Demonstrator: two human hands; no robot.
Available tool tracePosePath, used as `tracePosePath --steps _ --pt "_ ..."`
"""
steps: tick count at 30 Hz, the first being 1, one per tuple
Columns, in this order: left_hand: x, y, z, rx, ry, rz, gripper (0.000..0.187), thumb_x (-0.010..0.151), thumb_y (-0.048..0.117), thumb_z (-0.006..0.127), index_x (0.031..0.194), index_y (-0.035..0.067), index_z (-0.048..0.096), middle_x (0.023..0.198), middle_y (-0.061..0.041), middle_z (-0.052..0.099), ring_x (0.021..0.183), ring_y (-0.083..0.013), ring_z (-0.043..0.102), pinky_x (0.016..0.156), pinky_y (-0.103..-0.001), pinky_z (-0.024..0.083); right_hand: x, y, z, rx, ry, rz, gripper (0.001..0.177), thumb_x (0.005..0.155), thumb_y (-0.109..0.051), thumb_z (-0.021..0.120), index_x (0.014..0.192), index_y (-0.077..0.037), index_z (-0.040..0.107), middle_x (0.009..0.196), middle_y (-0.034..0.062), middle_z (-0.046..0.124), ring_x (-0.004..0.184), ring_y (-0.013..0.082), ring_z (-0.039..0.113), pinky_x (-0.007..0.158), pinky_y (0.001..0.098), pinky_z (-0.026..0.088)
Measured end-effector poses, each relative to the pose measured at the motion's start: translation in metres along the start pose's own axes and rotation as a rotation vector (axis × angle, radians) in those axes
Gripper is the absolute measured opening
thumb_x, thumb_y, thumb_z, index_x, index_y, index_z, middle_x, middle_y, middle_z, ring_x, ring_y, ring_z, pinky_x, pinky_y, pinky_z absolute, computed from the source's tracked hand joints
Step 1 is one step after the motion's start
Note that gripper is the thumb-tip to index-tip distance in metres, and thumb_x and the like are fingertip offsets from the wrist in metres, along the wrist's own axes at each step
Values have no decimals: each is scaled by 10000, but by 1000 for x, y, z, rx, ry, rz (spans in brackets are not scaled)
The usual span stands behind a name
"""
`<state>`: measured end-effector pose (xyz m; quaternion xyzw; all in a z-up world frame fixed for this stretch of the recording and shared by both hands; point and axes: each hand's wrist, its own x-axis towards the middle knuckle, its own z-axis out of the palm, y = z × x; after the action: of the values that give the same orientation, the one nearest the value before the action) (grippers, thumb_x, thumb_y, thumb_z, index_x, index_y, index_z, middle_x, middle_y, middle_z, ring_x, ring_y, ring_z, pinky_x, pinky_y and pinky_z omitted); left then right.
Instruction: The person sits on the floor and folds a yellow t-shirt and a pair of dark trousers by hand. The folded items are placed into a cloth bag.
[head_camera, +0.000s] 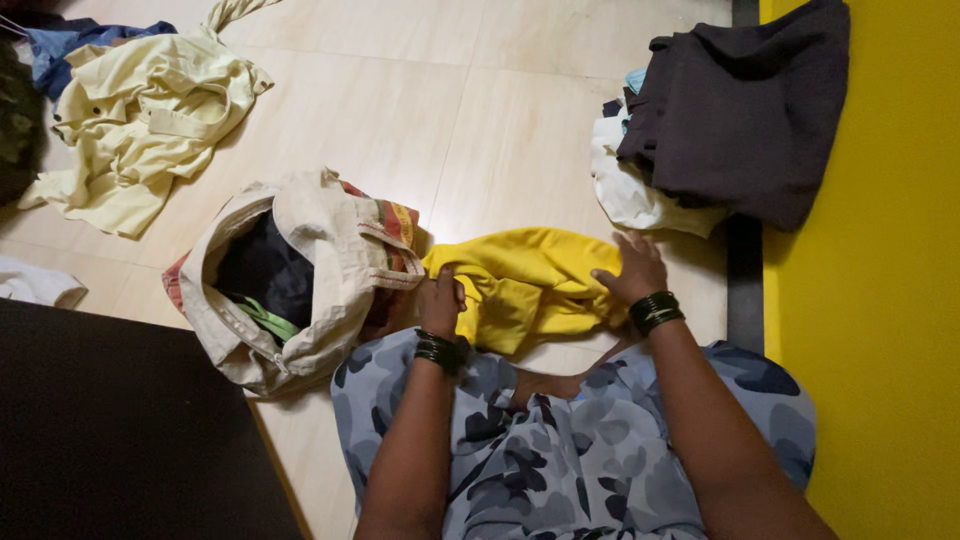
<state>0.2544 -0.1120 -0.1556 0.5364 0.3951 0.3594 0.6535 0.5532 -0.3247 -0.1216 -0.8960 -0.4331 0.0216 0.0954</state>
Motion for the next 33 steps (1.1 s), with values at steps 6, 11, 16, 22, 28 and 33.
tracePosePath --steps 6,11,16,22,28,33 --pt "0 13 -2 -72 5 95 374 1082 293 493 1004 5 719 753 -60 742 531 -90 627 470 -221 453 6 5 6 182 -558 326 1239 799 -559 762 1682 -66 47 1416 246 615 1253 359 660 1078 424 521" --pt "-8 25 0 43 6 100 335 1069 251 484 1149 14 705 833 -63 765 594 -96 683 517 -227 521 9 12 49 264 -395 234 1017 824 -471 760 1621 -125 232 1356 223 636 1229 379 635 1042 445 504" --pt "-12 30 0 117 29 147 313 1049 222 481 1153 0 676 836 -59 766 612 -107 698 528 -243 535 12 24 65 427 -210 243 880 838 -428 718 1584 -166 332 1286 163 721 1210 351 665 1042 431 514" --pt "-17 29 6 197 56 169 286 1046 216 508 1205 10 628 836 -60 716 625 -125 706 540 -257 540 29 12 67 417 -336 267 938 855 -398 711 1635 -190 235 1337 206 644 1206 402 629 1037 439 499" --pt "-12 22 -1 207 84 203 286 1044 168 501 1265 23 610 888 -67 713 677 -117 704 559 -264 549 30 10 93 343 -334 0 720 862 -392 698 1489 -161 431 1347 183 628 1217 363 613 1024 439 483" --pt "3 4 -7 89 76 183 322 1033 150 460 1306 33 583 968 -47 715 704 -131 713 555 -273 552 37 16 66 515 -82 302 349 977 -372 626 1166 -121 778 1152 171 730 1046 334 680 951 435 532"
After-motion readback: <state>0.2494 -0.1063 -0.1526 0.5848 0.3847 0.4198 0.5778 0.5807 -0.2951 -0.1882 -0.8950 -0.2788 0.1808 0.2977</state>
